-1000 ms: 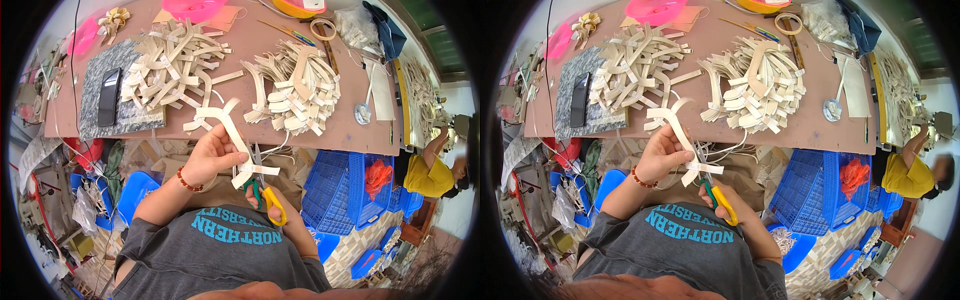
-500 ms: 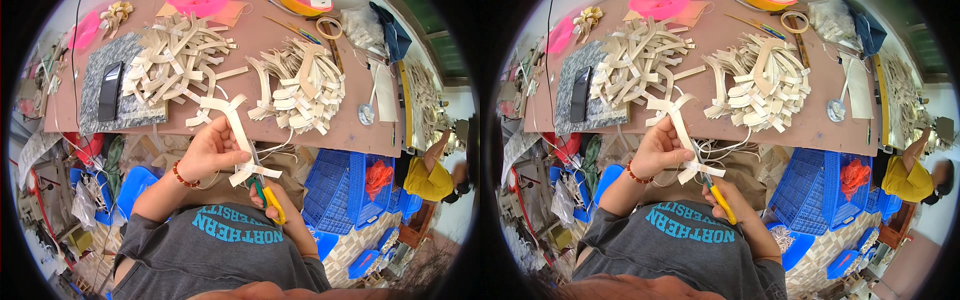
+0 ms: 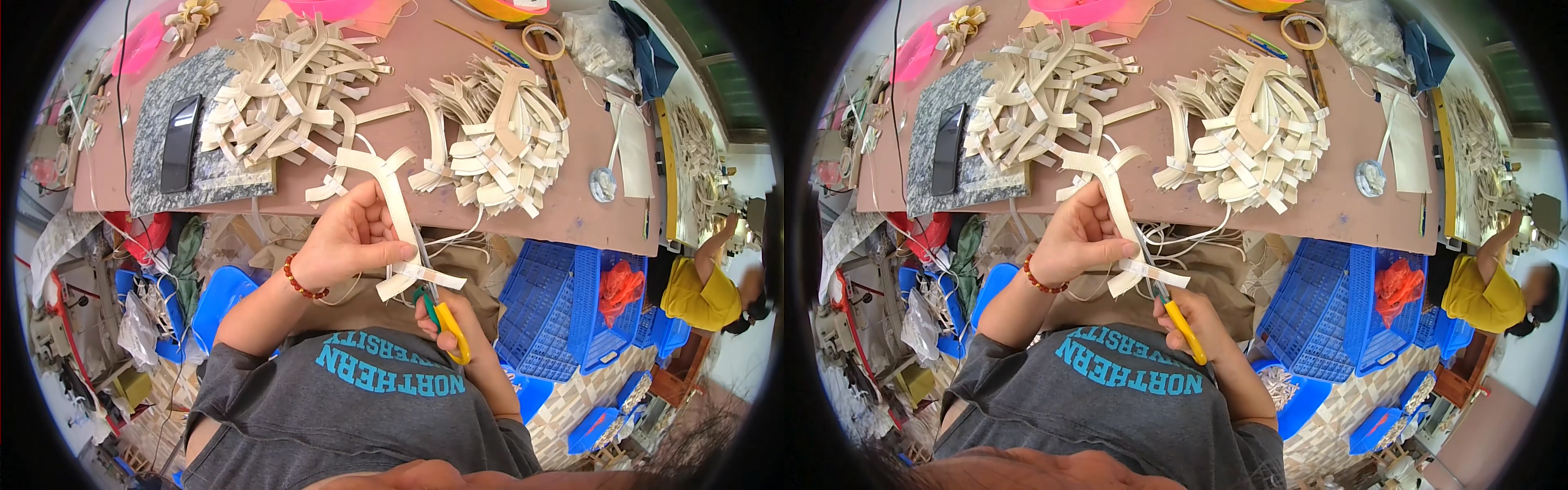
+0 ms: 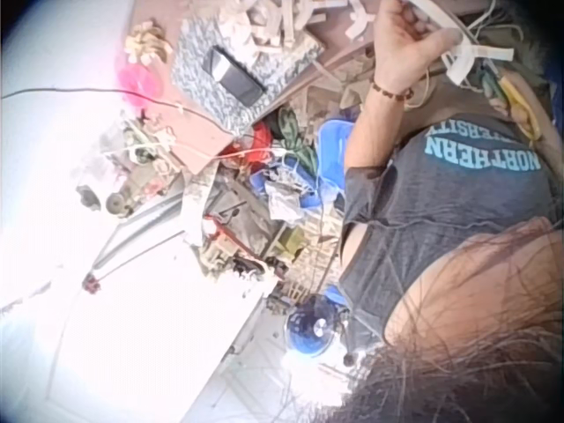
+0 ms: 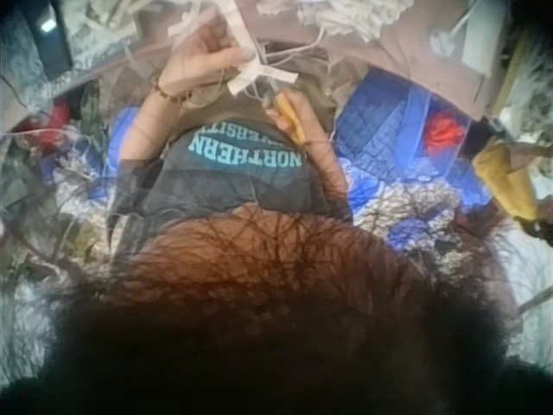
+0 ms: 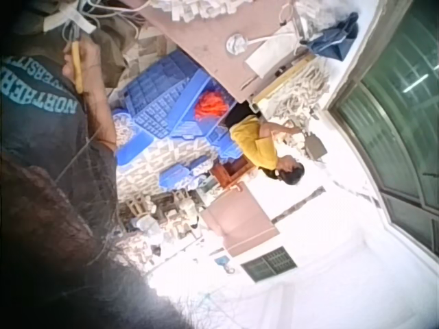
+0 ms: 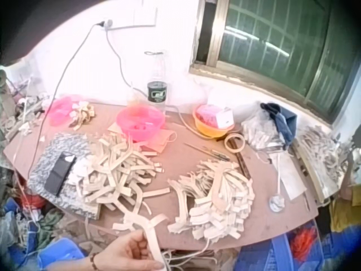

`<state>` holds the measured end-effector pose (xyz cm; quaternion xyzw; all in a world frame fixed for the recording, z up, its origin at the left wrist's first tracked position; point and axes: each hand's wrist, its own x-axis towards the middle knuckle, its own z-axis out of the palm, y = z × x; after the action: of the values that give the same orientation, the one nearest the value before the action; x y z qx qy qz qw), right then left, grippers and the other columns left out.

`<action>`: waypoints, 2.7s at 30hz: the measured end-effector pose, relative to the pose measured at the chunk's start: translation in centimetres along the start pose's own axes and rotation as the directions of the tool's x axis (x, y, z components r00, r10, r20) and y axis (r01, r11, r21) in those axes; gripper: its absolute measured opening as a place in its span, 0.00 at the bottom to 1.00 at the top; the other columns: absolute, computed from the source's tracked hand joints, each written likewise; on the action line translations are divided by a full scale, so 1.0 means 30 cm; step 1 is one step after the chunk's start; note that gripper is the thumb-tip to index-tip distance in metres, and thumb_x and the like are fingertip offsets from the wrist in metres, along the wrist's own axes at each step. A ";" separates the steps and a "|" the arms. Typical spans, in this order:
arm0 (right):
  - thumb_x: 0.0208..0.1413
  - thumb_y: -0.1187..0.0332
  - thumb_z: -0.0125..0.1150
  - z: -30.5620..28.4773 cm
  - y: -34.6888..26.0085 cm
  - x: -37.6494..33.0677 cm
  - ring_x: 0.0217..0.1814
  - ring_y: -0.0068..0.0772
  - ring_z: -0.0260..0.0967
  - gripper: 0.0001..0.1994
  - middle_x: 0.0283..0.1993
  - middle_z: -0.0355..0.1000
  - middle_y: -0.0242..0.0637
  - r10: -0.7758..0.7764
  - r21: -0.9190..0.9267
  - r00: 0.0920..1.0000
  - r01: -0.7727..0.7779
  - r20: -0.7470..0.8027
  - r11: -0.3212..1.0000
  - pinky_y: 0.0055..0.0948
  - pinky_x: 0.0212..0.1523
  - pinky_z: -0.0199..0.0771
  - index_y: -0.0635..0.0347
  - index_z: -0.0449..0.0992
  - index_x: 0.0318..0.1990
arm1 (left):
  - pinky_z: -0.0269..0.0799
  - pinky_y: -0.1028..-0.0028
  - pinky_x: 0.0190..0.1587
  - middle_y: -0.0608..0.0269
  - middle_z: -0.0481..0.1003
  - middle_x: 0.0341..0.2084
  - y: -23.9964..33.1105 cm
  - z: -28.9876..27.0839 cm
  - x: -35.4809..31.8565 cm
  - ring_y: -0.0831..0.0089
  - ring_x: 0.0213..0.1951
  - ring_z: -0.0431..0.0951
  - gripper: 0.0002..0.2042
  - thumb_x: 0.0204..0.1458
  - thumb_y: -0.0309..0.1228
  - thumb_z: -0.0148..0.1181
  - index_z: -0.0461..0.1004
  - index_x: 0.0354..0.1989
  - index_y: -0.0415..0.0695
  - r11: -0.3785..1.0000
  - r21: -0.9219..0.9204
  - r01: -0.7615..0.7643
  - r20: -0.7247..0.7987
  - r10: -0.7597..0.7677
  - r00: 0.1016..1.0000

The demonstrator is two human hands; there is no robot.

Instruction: The person uses yellow-handled scissors to cut long strips of beige fabric into smaller segments. They hold the fabric with their left hand and cut with their right hand, dropping the finished pieces onto a pile on the table. The task is performed continuously throughout the clip.

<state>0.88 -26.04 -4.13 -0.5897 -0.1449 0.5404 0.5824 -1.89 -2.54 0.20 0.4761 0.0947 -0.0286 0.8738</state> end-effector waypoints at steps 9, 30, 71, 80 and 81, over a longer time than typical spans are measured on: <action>0.37 0.38 0.65 -0.004 -0.013 -0.007 0.24 0.12 0.56 0.32 0.23 0.62 0.25 -0.066 -0.008 0.998 0.066 -0.014 0.998 0.15 0.24 0.57 0.62 0.67 0.32 | 0.72 0.80 0.41 0.65 0.73 0.36 -0.003 -0.007 -0.001 0.81 0.38 0.73 0.24 0.44 0.16 0.61 0.61 0.51 0.39 1.000 0.004 0.011 0.005 -0.011 1.000; 0.43 0.53 0.68 -0.012 -0.017 0.000 0.20 0.10 0.58 0.22 0.18 0.62 0.22 -0.152 -0.067 0.988 0.149 -0.036 0.987 0.14 0.21 0.56 0.62 0.68 0.31 | 0.72 0.77 0.42 0.63 0.71 0.40 -0.034 -0.032 0.008 0.78 0.40 0.74 0.28 0.42 0.14 0.61 0.59 0.54 0.38 1.000 -0.023 -0.020 0.024 0.020 0.999; 0.52 0.47 0.57 -0.003 0.022 0.012 0.18 0.15 0.57 0.23 0.22 0.61 0.28 -0.294 0.089 0.903 0.336 -0.314 0.938 0.15 0.19 0.56 0.63 0.66 0.34 | 0.70 0.75 0.35 0.62 0.69 0.29 -0.115 -0.124 0.007 0.70 0.33 0.73 0.08 0.40 0.21 0.67 0.72 0.24 0.42 0.573 0.451 -0.684 0.144 0.710 0.689; 0.52 0.45 0.55 -0.005 0.033 0.022 0.18 0.15 0.56 0.25 0.22 0.61 0.29 -0.303 0.078 0.901 0.342 -0.310 0.936 0.15 0.19 0.56 0.63 0.66 0.34 | 0.67 0.75 0.40 0.62 0.65 0.34 -0.159 -0.142 0.002 0.72 0.37 0.69 0.08 0.40 0.23 0.68 0.72 0.24 0.43 0.623 0.418 -0.661 0.070 0.703 0.708; 0.52 0.45 0.55 -0.005 0.035 0.023 0.18 0.15 0.56 0.24 0.22 0.61 0.29 -0.297 0.082 0.902 0.338 -0.314 0.938 0.15 0.19 0.56 0.63 0.66 0.34 | 0.67 0.75 0.40 0.62 0.65 0.35 -0.158 -0.143 -0.001 0.71 0.38 0.68 0.08 0.40 0.24 0.68 0.73 0.24 0.44 0.622 0.420 -0.661 0.067 0.705 0.706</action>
<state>0.78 -25.86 -5.37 -0.5921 -0.1134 0.3518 0.7161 -3.17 -1.54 -5.97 0.6503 -0.0560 0.3110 0.6908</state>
